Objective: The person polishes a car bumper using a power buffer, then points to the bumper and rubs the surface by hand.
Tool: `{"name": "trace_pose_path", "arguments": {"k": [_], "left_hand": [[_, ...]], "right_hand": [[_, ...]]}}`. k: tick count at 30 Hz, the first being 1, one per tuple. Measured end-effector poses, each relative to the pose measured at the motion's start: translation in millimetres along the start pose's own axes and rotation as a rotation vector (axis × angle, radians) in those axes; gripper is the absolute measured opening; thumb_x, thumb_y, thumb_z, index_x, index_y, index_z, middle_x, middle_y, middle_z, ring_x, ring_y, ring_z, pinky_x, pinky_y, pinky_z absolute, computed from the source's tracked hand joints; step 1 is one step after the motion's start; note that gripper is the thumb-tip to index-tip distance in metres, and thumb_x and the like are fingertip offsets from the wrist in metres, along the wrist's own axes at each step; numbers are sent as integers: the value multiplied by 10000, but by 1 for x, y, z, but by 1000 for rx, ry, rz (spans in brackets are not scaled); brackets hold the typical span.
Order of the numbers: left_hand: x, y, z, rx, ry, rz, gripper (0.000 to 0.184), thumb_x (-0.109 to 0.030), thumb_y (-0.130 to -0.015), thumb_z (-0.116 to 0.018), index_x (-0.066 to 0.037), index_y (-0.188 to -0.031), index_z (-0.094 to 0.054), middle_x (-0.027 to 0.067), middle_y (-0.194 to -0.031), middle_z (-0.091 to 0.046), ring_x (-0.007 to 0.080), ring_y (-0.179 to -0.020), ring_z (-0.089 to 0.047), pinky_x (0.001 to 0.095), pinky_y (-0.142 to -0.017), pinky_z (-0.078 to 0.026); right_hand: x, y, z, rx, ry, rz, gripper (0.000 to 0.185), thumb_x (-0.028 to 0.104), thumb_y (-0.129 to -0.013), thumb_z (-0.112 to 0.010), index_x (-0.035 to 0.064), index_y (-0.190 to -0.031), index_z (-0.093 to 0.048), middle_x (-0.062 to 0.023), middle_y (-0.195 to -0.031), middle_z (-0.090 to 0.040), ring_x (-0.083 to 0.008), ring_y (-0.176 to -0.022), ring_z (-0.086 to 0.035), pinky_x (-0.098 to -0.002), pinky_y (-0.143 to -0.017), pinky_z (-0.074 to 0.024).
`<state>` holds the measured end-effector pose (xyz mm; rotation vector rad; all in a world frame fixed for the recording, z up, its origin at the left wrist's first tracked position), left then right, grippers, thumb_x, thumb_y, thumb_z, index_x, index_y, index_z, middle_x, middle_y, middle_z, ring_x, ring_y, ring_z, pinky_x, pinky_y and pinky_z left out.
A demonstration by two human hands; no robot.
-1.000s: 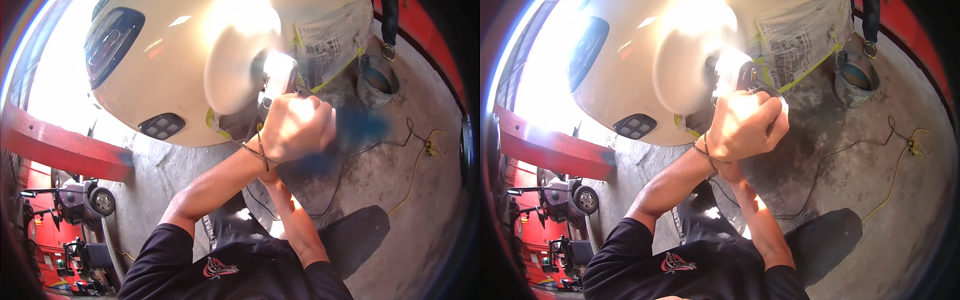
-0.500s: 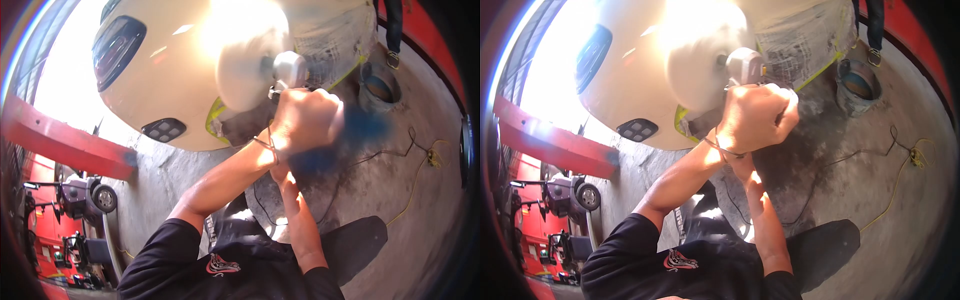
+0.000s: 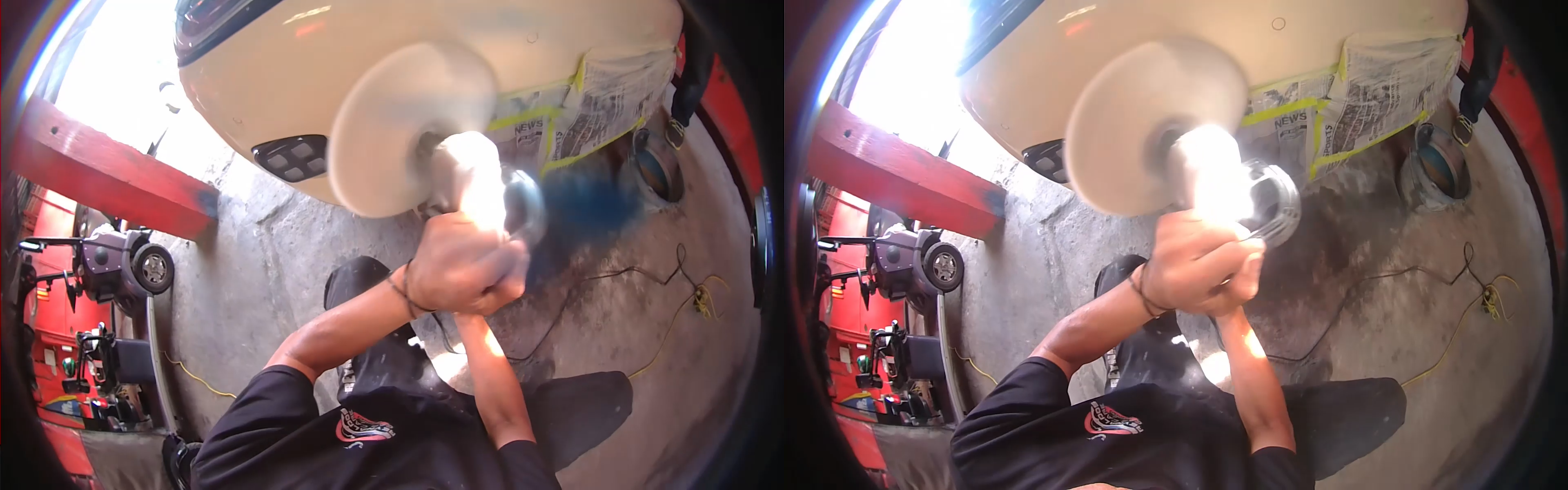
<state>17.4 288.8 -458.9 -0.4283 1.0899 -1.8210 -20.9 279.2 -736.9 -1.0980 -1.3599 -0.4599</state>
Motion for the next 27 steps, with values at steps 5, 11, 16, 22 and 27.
{"name": "trace_pose_path", "arguments": {"k": [5,11,16,22,27], "left_hand": [[3,30,45,-74,15,-24,155,-13,-778,-767,-21,-932,-762,56,-775,-677,213,-600,-659,334,-555,-516],[7,8,18,-48,119,-52,35,-29,-828,-769,-49,-854,-758,61,-777,-684,226,-556,-626,376,-536,-501],[10,-46,-43,37,20,27,240,-298,-961,-780,-76,-886,-726,69,-753,-640,274,-652,-675,414,-575,-537],[20,-20,-73,146,94,201,244,-310,-956,-759,-67,-963,-749,100,-804,-710,291,-794,-750,436,-691,-578],[29,37,-23,212,304,348,229,-272,-939,-795,-74,-1045,-754,145,-869,-714,353,-798,-734,503,-715,-574]], "right_hand": [[23,6,-21,2,29,0,369,276,-1096,-687,84,-1410,-720,-94,-1419,-727,-230,-1317,-662,-403,-1097,-540],[42,-14,8,-19,56,10,358,255,-1080,-701,78,-1390,-725,-94,-1391,-735,-227,-1285,-673,-397,-1074,-547],[59,-26,60,-30,120,-35,349,238,-1066,-712,72,-1373,-729,-93,-1368,-742,-224,-1257,-682,-392,-1055,-552],[67,-6,79,-11,216,-92,338,217,-1050,-726,66,-1353,-735,-92,-1340,-751,-221,-1225,-692,-385,-1033,-559],[58,24,60,-1,259,-124,330,200,-1036,-737,61,-1336,-739,-92,-1317,-758,-219,-1198,-701,-380,-1014,-564]]}}
Point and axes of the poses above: each hand's wrist, its own y-axis away from the middle knuckle, its own z-axis out of the back of the hand, x = y × z, the point moved 9 cm from there along -y, towards the middle knuckle
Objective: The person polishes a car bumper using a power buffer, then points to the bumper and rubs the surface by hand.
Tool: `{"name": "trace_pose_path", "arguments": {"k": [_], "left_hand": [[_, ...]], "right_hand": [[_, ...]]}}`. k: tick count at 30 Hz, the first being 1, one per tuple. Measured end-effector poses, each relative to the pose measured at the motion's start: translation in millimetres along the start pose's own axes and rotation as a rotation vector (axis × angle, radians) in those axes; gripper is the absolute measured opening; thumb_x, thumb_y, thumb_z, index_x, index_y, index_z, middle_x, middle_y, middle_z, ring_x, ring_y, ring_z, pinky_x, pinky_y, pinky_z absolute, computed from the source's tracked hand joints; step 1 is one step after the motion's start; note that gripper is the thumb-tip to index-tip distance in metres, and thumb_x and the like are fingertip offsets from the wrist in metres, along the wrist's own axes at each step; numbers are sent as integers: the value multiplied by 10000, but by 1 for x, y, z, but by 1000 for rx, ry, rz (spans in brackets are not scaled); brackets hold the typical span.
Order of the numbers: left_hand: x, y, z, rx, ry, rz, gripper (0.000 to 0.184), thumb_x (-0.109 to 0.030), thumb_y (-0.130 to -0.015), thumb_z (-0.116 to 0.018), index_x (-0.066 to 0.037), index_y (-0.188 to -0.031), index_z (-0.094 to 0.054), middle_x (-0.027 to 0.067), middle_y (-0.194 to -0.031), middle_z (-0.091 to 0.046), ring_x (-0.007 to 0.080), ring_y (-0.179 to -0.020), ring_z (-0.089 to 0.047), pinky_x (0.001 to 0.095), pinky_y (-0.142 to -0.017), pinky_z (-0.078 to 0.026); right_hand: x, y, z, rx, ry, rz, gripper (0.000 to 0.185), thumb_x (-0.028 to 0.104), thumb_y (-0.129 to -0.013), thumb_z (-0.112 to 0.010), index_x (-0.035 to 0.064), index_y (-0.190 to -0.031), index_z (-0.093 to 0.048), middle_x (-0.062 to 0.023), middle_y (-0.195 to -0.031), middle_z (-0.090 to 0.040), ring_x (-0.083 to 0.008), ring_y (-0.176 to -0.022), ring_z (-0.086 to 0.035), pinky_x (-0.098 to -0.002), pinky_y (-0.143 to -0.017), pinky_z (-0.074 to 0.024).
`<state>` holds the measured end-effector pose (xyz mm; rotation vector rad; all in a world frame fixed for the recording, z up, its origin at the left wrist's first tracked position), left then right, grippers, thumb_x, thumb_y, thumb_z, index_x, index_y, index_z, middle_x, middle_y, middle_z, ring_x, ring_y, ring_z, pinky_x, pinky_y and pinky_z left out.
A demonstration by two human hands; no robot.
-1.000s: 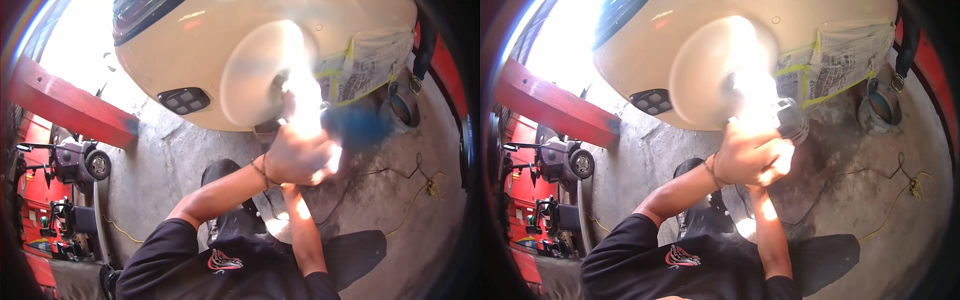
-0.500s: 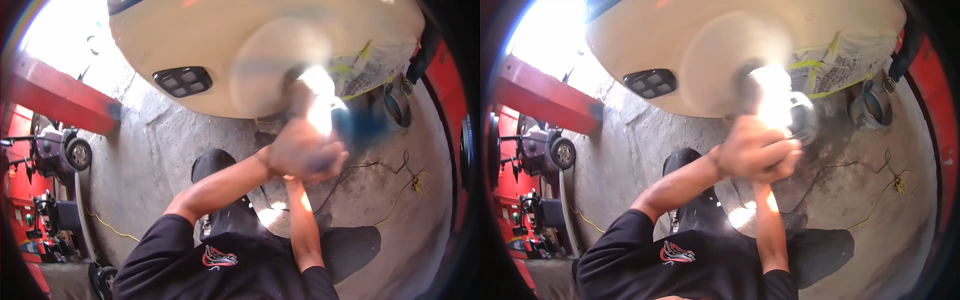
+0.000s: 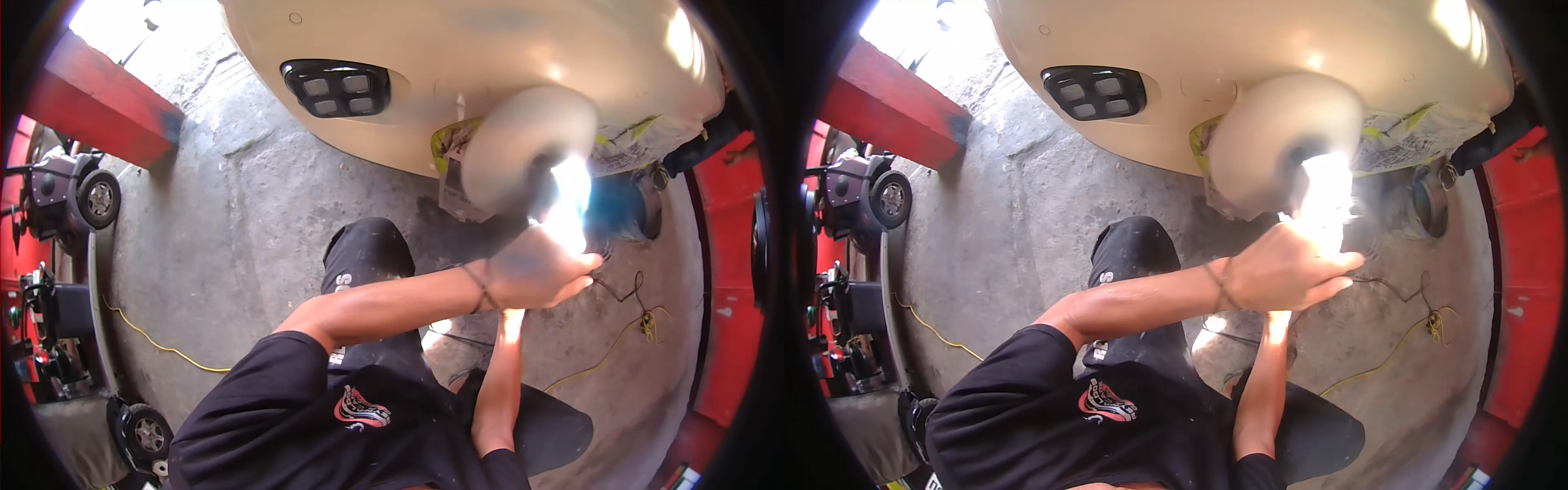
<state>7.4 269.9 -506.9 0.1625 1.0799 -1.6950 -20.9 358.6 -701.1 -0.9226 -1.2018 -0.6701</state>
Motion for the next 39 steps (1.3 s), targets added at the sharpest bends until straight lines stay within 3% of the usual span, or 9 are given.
{"name": "trace_pose_path", "arguments": {"k": [8,11,14,18,27,29,33,36,39], "left_hand": [[17,77,64,-364,153,-108,337,-178,-914,-863,-106,-1233,-780,82,-929,-688,310,-858,-680,459,-715,-534],[9,66,87,-375,198,-155,376,-149,-886,-883,-104,-1245,-780,70,-935,-688,302,-851,-672,450,-704,-527],[-12,32,114,-357,170,-299,377,-94,-854,-906,-73,-1223,-830,43,-916,-721,236,-752,-685,360,-669,-539],[-30,5,133,-412,271,-418,345,-49,-823,-863,-57,-1167,-845,50,-887,-723,238,-663,-660,357,-610,-524],[-10,34,104,-397,156,-377,288,-60,-789,-839,-28,-1075,-853,66,-833,-739,234,-626,-654,349,-566,-507],[-29,11,106,-260,67,-339,332,-83,-784,-866,-44,-1113,-848,68,-884,-762,228,-689,-678,370,-632,-531],[-126,-15,145,-446,-45,-543,390,-141,-709,-936,-176,-1087,-850,10,-1013,-789,203,-840,-692,380,-774,-524],[-187,-10,152,-578,-48,-677,425,-138,-636,-916,-192,-1047,-820,-5,-1063,-781,203,-839,-673,382,-759,-513],[-206,-44,143,-297,-125,-436,399,-259,-629,-748,-95,-993,-746,52,-975,-686,269,-941,-686,431,-819,-530]], "right_hand": [[-8,21,-23,-1,51,-30,318,172,-1015,-756,53,-1309,-746,-91,-1280,-769,-214,-1154,-715,-371,-984,-573],[2,11,-20,-25,37,-18,314,162,-1006,-763,50,-1299,-748,-91,-1266,-773,-213,-1138,-721,-368,-973,-577],[24,-13,-7,-72,8,10,309,151,-998,-770,47,-1289,-751,-90,-1252,-777,-211,-1121,-726,-365,-962,-580],[46,-35,8,-116,-31,34,304,138,-987,-779,43,-1275,-754,-90,-1233,-783,-209,-1100,-733,-361,-947,-584],[34,-23,-23,-113,-73,59,294,106,-963,-799,33,-1245,-762,-89,-1192,-795,-205,-1051,-749,-351,-913,-594],[36,-22,-28,-103,-86,54,292,100,-957,-804,31,-1238,-764,-89,-1182,-798,-204,-1040,-753,-349,-906,-597],[42,-26,-38,-58,-122,46,288,86,-947,-813,27,-1225,-767,-88,-1164,-804,-202,-1018,-760,-345,-891,-601],[51,-31,-51,-19,-159,56,286,77,-938,-817,26,-1216,-769,-88,-1147,-806,-202,-1001,-763,-344,-880,-603],[51,-44,-36,-9,-188,129,286,73,-930,-815,26,-1208,-768,-90,-1124,-803,-206,-984,-763,-348,-871,-603]]}}
Point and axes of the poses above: each hand's wrist, its own y-axis away from the middle knuckle, its own z-axis out of the back of the hand, x = y × z, the point moved 9 cm from there along -y, towards the middle knuckle
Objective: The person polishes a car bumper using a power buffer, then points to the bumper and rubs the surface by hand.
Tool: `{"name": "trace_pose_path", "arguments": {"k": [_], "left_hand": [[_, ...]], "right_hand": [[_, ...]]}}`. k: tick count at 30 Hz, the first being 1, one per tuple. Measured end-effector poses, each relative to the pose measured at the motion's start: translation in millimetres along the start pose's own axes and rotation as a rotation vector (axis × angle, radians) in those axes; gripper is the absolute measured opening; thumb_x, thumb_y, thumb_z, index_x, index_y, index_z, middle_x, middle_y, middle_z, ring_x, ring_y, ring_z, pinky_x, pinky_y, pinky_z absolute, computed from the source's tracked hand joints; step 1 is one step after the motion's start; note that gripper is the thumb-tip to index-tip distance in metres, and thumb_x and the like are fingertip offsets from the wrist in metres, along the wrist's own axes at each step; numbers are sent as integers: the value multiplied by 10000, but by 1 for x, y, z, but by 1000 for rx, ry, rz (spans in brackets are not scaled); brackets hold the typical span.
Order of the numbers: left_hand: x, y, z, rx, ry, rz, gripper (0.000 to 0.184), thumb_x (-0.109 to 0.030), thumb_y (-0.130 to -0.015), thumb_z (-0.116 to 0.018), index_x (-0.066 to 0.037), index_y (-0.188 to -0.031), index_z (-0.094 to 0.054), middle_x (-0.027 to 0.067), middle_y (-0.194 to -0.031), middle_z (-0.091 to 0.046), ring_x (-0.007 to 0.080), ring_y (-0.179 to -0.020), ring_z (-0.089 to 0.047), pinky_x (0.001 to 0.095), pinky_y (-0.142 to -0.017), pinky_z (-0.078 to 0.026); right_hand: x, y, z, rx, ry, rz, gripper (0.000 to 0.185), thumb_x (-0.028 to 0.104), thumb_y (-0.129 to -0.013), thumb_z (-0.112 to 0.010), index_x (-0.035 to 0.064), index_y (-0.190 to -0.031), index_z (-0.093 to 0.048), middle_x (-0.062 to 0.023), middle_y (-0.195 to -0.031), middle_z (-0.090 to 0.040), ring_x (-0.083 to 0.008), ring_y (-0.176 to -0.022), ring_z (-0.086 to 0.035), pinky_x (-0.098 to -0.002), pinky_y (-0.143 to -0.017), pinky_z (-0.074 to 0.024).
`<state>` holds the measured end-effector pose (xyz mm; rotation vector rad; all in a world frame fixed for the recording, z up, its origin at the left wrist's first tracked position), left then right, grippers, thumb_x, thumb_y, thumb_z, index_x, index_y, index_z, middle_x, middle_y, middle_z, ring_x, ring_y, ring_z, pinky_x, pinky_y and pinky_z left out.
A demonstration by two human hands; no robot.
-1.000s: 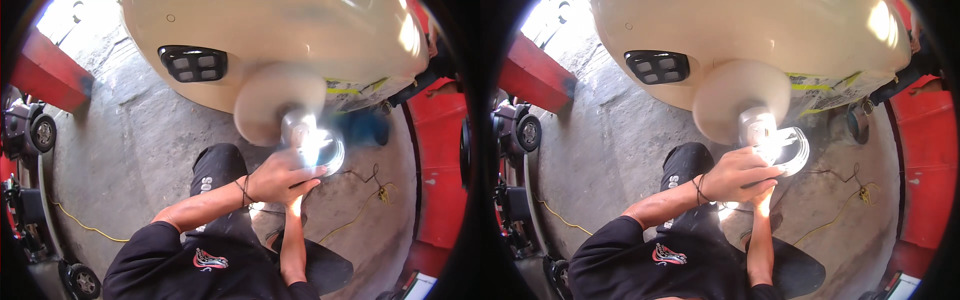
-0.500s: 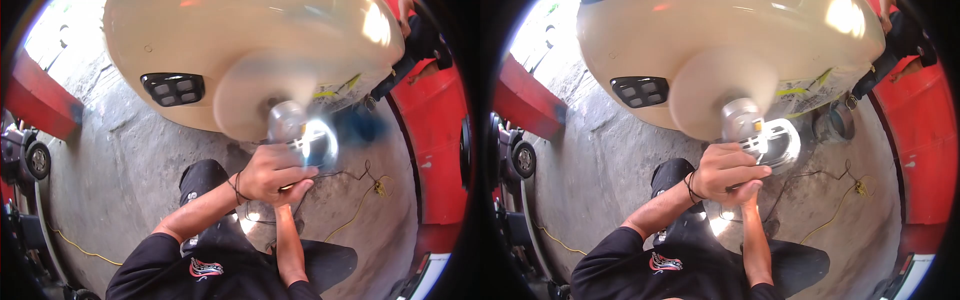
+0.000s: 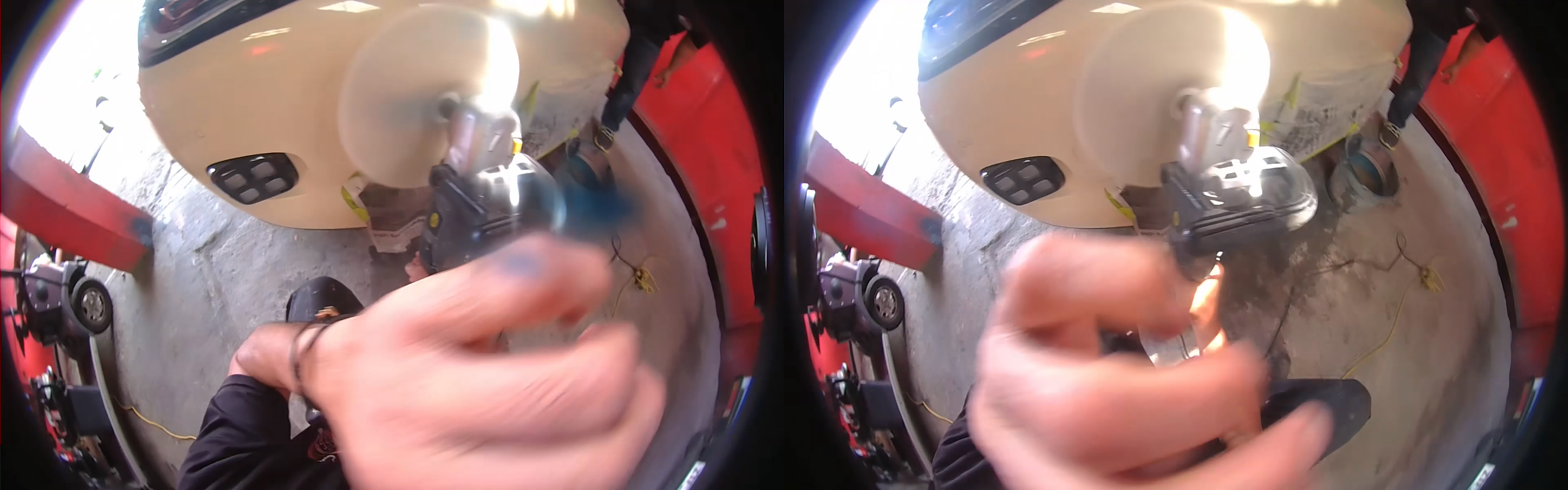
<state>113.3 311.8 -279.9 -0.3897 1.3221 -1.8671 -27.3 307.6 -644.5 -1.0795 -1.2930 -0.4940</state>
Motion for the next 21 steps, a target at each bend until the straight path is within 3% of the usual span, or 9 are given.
{"name": "trace_pose_path", "arguments": {"k": [2,7,11,13,14,16,19,20,21], "left_hand": [[13,-13,-33,-103,52,-108,367,-217,-656,-759,-83,-992,-696,47,-954,-656,265,-932,-649,447,-794,-513],[90,12,-77,232,-107,-31,327,-196,-758,-842,-83,-1025,-691,55,-984,-672,270,-952,-651,431,-847,-503],[88,31,-40,55,-52,-24,152,-154,-900,-831,-35,-981,-784,86,-1006,-756,257,-799,-720,392,-737,-564],[85,41,-25,-6,-72,-4,121,-138,-948,-803,-17,-946,-795,108,-981,-767,260,-747,-718,377,-708,-571],[84,45,-13,-95,-69,6,145,-126,-986,-758,-6,-914,-797,134,-948,-774,253,-717,-718,366,-690,-577],[86,46,-6,-182,-75,8,204,-114,-1023,-712,5,-882,-798,160,-915,-780,246,-686,-718,354,-673,-584],[93,35,-9,-241,-69,58,302,-117,-1060,-636,19,-835,-783,188,-874,-794,224,-719,-743,348,-689,-605],[98,26,-21,-211,-31,80,257,-81,-1029,-649,23,-837,-784,185,-881,-797,217,-709,-742,331,-673,-603],[103,13,-37,-166,-2,26,199,-69,-986,-693,29,-839,-785,191,-868,-789,219,-688,-743,318,-642,-592]], "right_hand": [[2,-4,6,24,-13,20,285,70,-924,-813,27,-1203,-767,-91,-1109,-801,-209,-972,-763,-351,-865,-603],[11,0,18,56,-36,101,285,62,-910,-809,28,-1190,-766,-94,-1071,-797,-216,-944,-763,-357,-849,-603],[35,1,7,72,-61,222,285,56,-899,-806,29,-1180,-765,-96,-1040,-794,-222,-921,-763,-363,-836,-603],[47,-13,-7,-39,-198,51,339,52,-856,-834,28,-1184,-753,-118,-1021,-781,-241,-876,-754,-377,-807,-610],[17,-2,-14,98,31,-141,355,62,-850,-834,27,-1191,-739,-121,-1023,-770,-275,-858,-751,-389,-783,-614],[72,-16,-13,-10,92,219,323,63,-838,-843,20,-1142,-740,-131,-980,-760,-304,-845,-754,-395,-761,-613],[61,-23,2,7,176,178,297,159,-913,-806,17,-1165,-737,-136,-997,-779,-254,-919,-753,-379,-794,-586],[64,-28,14,-33,142,263,276,29,-849,-851,-6,-1104,-754,-90,-990,-796,-236,-847,-761,-370,-770,-605],[51,-32,25,-35,38,124,261,37,-867,-863,-11,-1102,-759,-66,-993,-806,-201,-847,-756,-356,-765,-598]]}}
Point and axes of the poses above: each hand's wrist, its own y-axis away from the middle knuckle, its own z-axis out of the back of the hand, x = y × z, the point moved 9 cm from there along -y, towards the middle knuckle
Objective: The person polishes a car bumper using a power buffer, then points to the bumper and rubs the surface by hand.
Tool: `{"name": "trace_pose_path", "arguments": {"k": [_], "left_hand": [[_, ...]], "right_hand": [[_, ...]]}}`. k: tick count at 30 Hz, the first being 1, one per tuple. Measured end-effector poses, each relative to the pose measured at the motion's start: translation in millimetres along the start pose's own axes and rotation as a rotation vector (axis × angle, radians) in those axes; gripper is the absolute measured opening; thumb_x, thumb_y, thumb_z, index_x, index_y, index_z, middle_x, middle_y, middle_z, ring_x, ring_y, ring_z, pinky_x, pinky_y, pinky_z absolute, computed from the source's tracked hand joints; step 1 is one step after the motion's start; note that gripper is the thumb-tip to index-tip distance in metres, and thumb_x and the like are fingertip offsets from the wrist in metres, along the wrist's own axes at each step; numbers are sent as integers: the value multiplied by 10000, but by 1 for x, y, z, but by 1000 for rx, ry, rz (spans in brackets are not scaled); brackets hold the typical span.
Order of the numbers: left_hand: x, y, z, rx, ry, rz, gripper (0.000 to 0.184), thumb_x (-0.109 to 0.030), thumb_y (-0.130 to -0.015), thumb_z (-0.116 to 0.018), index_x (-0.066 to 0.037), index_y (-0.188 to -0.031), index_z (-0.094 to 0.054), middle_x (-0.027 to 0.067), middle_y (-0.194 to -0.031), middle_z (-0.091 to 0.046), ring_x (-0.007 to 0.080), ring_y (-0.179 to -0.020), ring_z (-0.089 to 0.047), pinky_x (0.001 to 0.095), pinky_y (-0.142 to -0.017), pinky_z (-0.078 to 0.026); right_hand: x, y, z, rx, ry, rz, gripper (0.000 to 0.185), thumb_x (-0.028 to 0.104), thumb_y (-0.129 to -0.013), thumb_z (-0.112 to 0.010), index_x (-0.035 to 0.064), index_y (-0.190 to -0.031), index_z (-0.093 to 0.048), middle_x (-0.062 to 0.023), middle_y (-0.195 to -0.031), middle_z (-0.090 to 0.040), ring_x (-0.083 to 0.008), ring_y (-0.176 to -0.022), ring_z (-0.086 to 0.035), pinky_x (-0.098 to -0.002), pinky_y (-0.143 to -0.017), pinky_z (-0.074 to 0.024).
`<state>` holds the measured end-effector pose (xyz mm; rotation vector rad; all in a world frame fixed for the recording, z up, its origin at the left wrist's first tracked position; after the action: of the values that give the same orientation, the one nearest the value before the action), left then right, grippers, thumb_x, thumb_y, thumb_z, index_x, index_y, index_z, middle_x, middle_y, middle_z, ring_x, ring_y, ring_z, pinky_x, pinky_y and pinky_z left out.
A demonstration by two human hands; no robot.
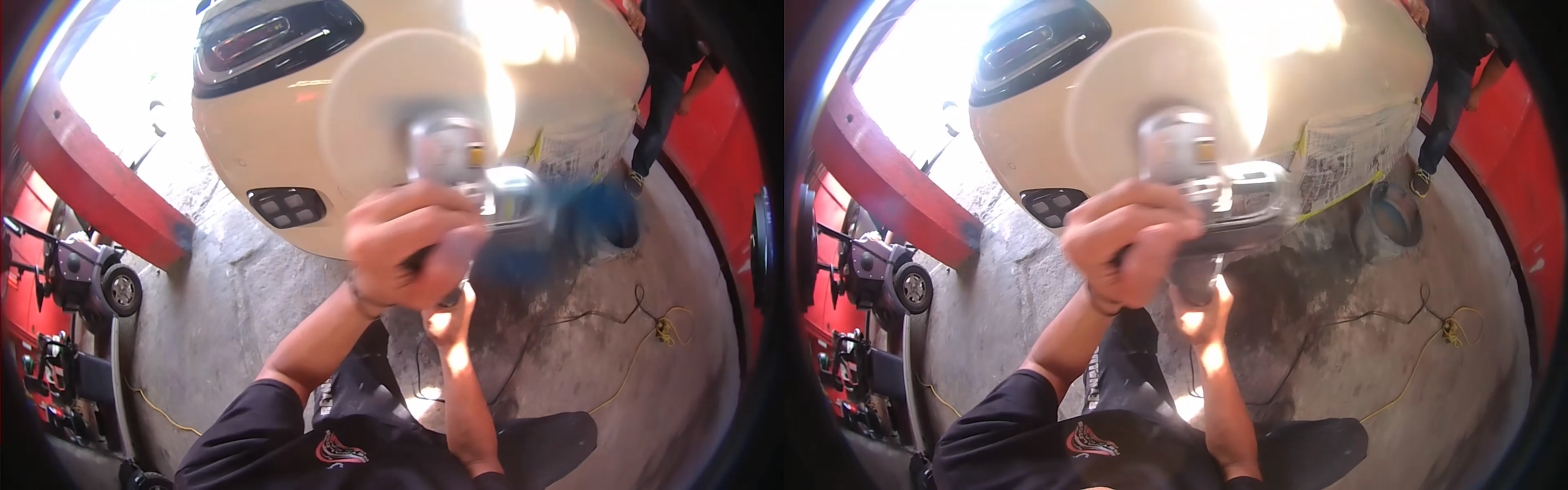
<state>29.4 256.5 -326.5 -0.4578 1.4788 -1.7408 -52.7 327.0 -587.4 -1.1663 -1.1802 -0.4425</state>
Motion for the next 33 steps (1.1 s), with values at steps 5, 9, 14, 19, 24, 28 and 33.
{"name": "trace_pose_path", "arguments": {"k": [5,9,14,19,24,28,33], "left_hand": [[27,-45,-119,229,218,21,140,-153,-909,-799,-49,-815,-792,115,-763,-724,286,-704,-732,378,-641,-578],[29,-53,-139,173,135,56,217,-228,-888,-823,-58,-763,-771,130,-740,-715,311,-680,-722,441,-633,-568],[11,-44,-62,-24,124,66,164,-130,-883,-788,-32,-753,-769,122,-719,-698,298,-616,-696,419,-608,-568],[-6,-10,76,-298,34,-82,198,-31,-966,-665,35,-843,-804,166,-828,-775,251,-749,-780,370,-656,-617],[-2,30,140,-544,-10,103,180,-64,-936,-669,22,-848,-800,189,-920,-797,226,-710,-734,350,-648,-598],[-6,10,130,-470,-142,107,172,-28,-951,-651,25,-957,-815,167,-868,-779,285,-760,-760,369,-682,-620],[14,-45,59,-575,240,73,87,3,-862,-730,4,-776,-736,101,-697,-705,204,-621,-664,352,-566,-528]], "right_hand": [[-49,7,34,-240,-437,-481,116,-46,-886,-834,-23,-973,-761,-38,-816,-742,-148,-670,-673,-317,-644,-526],[-31,0,54,-232,-396,-475,71,-32,-863,-792,-7,-848,-727,-77,-705,-687,-194,-607,-654,-332,-596,-503],[-1,-7,47,-116,-232,-398,119,-32,-856,-821,-24,-939,-737,-79,-810,-745,-194,-680,-696,-339,-659,-537],[77,-16,9,41,322,-182,323,71,-811,-900,-38,-1063,-730,-109,-908,-803,-212,-831,-773,-370,-813,-606],[112,-15,-14,151,426,-259,371,73,-747,-908,9,-1058,-717,-154,-911,-809,-224,-854,-805,-373,-805,-606],[157,-19,10,91,525,-291,373,85,-748,-901,11,-1068,-723,-145,-898,-804,-205,-845,-792,-359,-794,-593],[167,-17,74,-100,599,-391,350,81,-767,-895,-11,-1057,-722,-96,-861,-770,-182,-760,-722,-347,-732,-564]]}}
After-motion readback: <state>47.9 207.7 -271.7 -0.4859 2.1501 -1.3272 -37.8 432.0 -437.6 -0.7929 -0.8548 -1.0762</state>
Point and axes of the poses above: each hand's wrist, its own y-axis away from the middle knuckle, its own z-axis out of the back of the hand, x = y × z, the point moved 9 cm from there along -y, towards the middle knuckle
